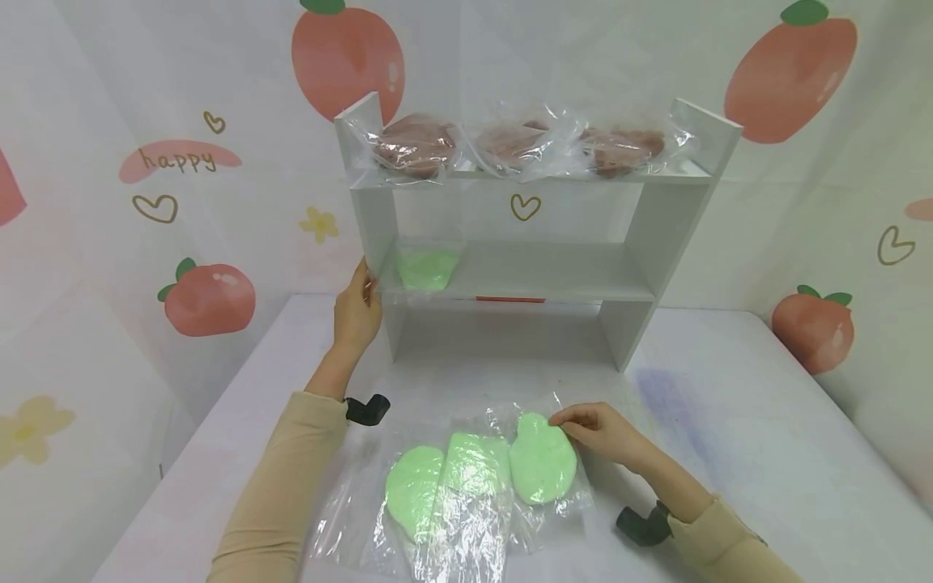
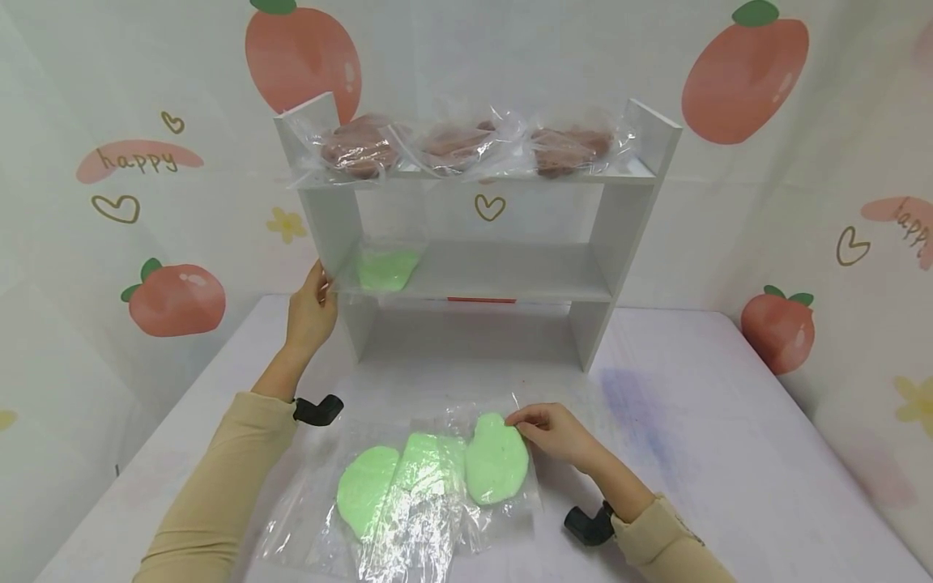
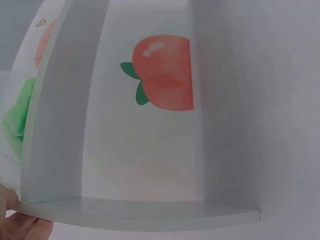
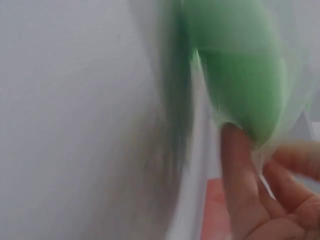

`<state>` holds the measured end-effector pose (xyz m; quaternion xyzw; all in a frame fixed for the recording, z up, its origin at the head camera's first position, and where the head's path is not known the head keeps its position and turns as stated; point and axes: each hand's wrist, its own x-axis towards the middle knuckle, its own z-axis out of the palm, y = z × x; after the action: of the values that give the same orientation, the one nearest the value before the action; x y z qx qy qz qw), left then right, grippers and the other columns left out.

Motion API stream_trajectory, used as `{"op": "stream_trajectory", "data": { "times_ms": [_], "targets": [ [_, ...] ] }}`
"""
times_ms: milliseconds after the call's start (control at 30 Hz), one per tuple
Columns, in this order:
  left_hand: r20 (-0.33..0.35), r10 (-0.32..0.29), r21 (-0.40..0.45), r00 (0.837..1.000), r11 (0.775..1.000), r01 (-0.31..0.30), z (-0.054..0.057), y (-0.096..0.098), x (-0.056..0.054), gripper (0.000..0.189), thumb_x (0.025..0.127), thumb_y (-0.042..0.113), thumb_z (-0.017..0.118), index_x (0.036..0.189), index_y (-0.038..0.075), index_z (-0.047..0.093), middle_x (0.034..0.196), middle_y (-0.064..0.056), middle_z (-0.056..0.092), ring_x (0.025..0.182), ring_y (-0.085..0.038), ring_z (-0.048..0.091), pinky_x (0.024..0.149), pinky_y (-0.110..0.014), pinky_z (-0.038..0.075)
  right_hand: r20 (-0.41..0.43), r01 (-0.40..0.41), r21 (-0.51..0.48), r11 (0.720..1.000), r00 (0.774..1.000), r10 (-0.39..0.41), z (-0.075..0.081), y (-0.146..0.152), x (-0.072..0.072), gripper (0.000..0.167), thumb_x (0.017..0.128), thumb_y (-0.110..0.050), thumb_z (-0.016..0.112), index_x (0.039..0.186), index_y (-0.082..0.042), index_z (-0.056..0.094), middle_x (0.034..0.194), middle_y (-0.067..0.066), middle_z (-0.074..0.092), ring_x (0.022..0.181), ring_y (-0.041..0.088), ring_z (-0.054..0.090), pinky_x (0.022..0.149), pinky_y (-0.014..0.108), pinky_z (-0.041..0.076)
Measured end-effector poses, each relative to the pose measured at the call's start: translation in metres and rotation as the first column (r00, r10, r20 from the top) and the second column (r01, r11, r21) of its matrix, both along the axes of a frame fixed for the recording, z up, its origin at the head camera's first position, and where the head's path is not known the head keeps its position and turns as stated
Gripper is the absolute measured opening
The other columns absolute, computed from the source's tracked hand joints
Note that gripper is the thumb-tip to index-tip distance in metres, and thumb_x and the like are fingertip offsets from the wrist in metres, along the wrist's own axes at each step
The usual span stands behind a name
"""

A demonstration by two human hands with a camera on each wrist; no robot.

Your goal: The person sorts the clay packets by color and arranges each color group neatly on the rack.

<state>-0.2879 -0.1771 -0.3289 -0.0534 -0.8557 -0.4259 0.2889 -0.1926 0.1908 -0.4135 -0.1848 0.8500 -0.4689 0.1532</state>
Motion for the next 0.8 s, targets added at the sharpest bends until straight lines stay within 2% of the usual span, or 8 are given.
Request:
{"op": "stream_trajectory", "data": {
  "times_ms": [133, 200, 267, 333, 467, 700, 800],
  "targets": [
    [0.016, -0.016, -0.010, 1.000, 1.000, 0.016, 0.000, -0.001, 0.000, 0.047, 0.095, 0.002, 0.043, 0.142, -0.001, 0.035, 0.125, -0.029, 0.056, 0.113, -0.041, 0.058, 0.093, -0.047, 0.051, 0.026, -0.039, -0.046, 0.998, 0.999, 0.040, 0.004, 0.000, 0.003, 0.044, 0.084, -0.019, 0.068, 0.122, 0.001, 0.057, 0.127, 0.025, 0.053, 0.084, 0.013, 0.066, 0.067, 0.019, 0.054],
    [0.033, -0.025, -0.017, 0.999, 1.000, 0.025, 0.000, -0.002, -0.001, 0.047, 0.096, 0.002, 0.042, 0.142, -0.003, 0.033, 0.124, -0.030, 0.056, 0.113, -0.042, 0.057, 0.093, -0.047, 0.051, 0.040, -0.069, -0.077, 0.995, 0.997, 0.072, 0.005, 0.000, 0.005, 0.054, 0.081, -0.017, 0.072, 0.126, 0.003, 0.051, 0.132, 0.028, 0.047, 0.079, 0.012, 0.067, 0.066, 0.018, 0.054],
    [0.047, -0.031, -0.024, 0.998, 0.999, 0.032, 0.000, -0.002, -0.001, 0.047, 0.096, 0.003, 0.042, 0.142, -0.005, 0.031, 0.123, -0.031, 0.056, 0.113, -0.043, 0.057, 0.093, -0.047, 0.051, 0.062, -0.081, -0.106, 0.991, 0.994, 0.088, 0.006, -0.001, 0.006, 0.059, 0.080, -0.015, 0.073, 0.130, 0.003, 0.047, 0.134, 0.030, 0.042, 0.067, 0.011, 0.066, 0.062, 0.019, 0.053],
    [0.053, -0.033, -0.023, 0.998, 0.999, 0.034, 0.000, -0.002, -0.001, 0.048, 0.097, 0.004, 0.042, 0.142, -0.005, 0.031, 0.124, -0.031, 0.055, 0.113, -0.043, 0.057, 0.093, -0.047, 0.051, 0.054, -0.071, -0.116, 0.991, 0.995, 0.078, 0.008, -0.001, 0.006, 0.058, 0.081, -0.015, 0.072, 0.130, 0.001, 0.046, 0.135, 0.029, 0.042, 0.068, 0.008, 0.064, 0.062, 0.019, 0.053],
    [0.057, -0.032, -0.018, 0.998, 0.999, 0.033, 0.000, -0.003, -0.001, 0.048, 0.097, 0.004, 0.042, 0.142, -0.005, 0.031, 0.125, -0.031, 0.055, 0.112, -0.043, 0.058, 0.092, -0.047, 0.052, 0.023, -0.013, -0.146, 0.989, 1.000, 0.017, 0.012, -0.002, 0.004, 0.053, 0.082, -0.015, 0.071, 0.129, -0.005, 0.049, 0.133, 0.024, 0.045, 0.085, 0.008, 0.061, 0.069, 0.020, 0.055],
    [0.037, -0.027, -0.023, 0.999, 0.999, 0.028, -0.001, -0.002, -0.001, 0.047, 0.096, 0.003, 0.042, 0.142, -0.005, 0.032, 0.124, -0.032, 0.055, 0.111, -0.043, 0.058, 0.091, -0.048, 0.052, -0.034, 0.062, -0.203, 0.977, 0.997, -0.071, 0.027, -0.002, -0.001, 0.044, 0.085, -0.016, 0.068, 0.124, -0.004, 0.054, 0.129, 0.020, 0.051, 0.097, 0.013, 0.062, 0.077, 0.020, 0.055],
    [0.029, -0.028, -0.027, 0.999, 0.999, 0.029, -0.002, -0.003, -0.001, 0.047, 0.096, 0.003, 0.042, 0.142, -0.005, 0.032, 0.123, -0.032, 0.055, 0.111, -0.043, 0.058, 0.091, -0.048, 0.052, -0.059, 0.112, -0.221, 0.969, 0.990, -0.128, 0.035, -0.003, -0.002, 0.042, 0.085, -0.017, 0.068, 0.122, -0.003, 0.056, 0.125, 0.011, 0.056, 0.099, 0.013, 0.061, 0.077, 0.020, 0.055]
  ]
}}
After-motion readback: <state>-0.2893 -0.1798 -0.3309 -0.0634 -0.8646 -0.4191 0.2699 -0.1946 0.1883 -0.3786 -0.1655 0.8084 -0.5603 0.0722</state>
